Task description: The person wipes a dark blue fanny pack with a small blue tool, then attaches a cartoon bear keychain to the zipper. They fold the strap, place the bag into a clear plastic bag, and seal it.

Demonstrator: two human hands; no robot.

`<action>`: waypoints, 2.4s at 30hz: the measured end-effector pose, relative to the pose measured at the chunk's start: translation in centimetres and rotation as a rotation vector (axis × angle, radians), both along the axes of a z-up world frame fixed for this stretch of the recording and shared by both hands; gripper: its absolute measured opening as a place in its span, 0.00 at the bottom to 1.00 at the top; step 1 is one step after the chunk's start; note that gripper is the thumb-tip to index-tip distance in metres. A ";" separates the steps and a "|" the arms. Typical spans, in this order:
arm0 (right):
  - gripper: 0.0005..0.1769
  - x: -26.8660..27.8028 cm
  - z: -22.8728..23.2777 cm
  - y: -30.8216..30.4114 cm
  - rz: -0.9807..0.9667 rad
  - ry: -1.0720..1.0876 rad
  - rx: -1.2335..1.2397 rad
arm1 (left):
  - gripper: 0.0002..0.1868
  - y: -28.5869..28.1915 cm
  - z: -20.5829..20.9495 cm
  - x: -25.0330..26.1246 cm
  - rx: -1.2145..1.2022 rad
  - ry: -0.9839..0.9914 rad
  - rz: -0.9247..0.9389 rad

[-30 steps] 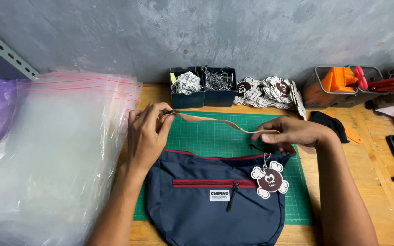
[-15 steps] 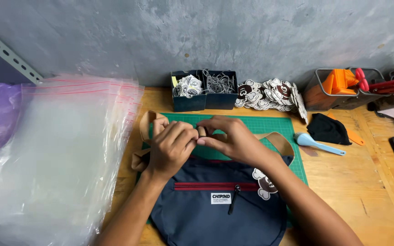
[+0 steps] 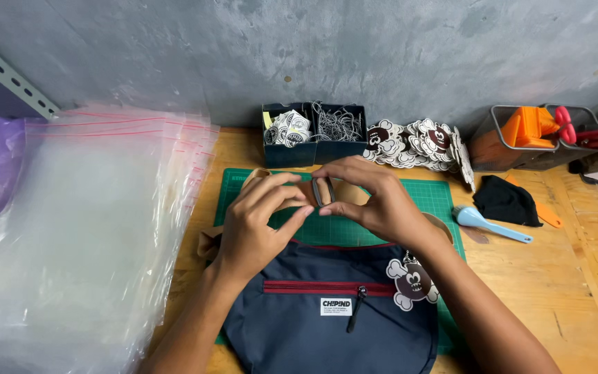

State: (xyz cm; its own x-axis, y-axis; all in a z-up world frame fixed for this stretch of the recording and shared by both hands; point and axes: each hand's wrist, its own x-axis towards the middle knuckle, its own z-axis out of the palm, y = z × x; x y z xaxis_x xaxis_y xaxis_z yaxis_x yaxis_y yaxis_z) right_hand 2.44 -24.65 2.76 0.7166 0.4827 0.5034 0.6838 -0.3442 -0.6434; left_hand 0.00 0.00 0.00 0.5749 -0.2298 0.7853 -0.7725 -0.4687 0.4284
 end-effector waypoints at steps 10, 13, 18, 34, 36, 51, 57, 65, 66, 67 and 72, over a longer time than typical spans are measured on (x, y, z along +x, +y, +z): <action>0.29 -0.7 0.9 0.6 -0.038 -0.099 0.011 | 0.03 0.1 -0.3 -0.3 0.075 -0.211 0.155; 0.30 -1.1 1.5 0.9 -0.044 -0.105 0.012 | 0.05 -0.1 0.0 -0.5 0.042 -0.200 0.159; 0.29 -2.1 1.8 1.7 -0.033 -0.098 0.034 | 0.11 -0.5 -0.7 0.0 0.070 -0.190 0.231; 0.27 -0.6 -1.5 -2.9 -0.203 0.204 0.057 | 0.12 3.3 -0.9 2.0 0.049 -0.191 0.432; 0.25 -0.5 -2.6 -4.7 -0.268 0.272 0.037 | 0.14 4.4 -1.2 2.5 0.050 -0.161 0.508; 0.24 -1.4 -1.6 -14.1 -0.427 0.949 -0.198 | 0.32 6.0 1.0 1.7 0.041 0.852 0.310; 0.40 -2.0 -2.7 -11.9 -0.369 0.631 -0.396 | 0.19 4.1 3.1 -0.1 0.394 1.016 0.177; 0.18 -1.5 -5.6 -12.5 -0.381 0.602 -0.563 | 0.09 4.9 -1.1 1.5 0.476 0.940 0.383; 0.19 -1.4 -6.1 -13.0 -0.422 0.622 -0.587 | 0.09 5.2 -1.7 1.9 0.430 0.850 0.492; 0.19 -1.4 -6.3 -13.4 -0.425 0.622 -0.586 | 0.09 5.5 -1.6 1.7 0.432 0.849 0.490; 0.16 -1.3 -5.8 -14.0 -0.492 0.660 -0.755 | 0.09 7.0 -3.0 2.1 0.169 0.741 0.651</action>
State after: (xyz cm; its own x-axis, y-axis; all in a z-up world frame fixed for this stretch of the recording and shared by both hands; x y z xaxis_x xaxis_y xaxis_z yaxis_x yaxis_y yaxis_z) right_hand 1.13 -38.63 -3.00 0.9322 0.0943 -0.3495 -0.0330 -0.9394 -0.3413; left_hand 2.08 7.02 -2.99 0.9596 0.2285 0.1642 0.0912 -0.8047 0.5866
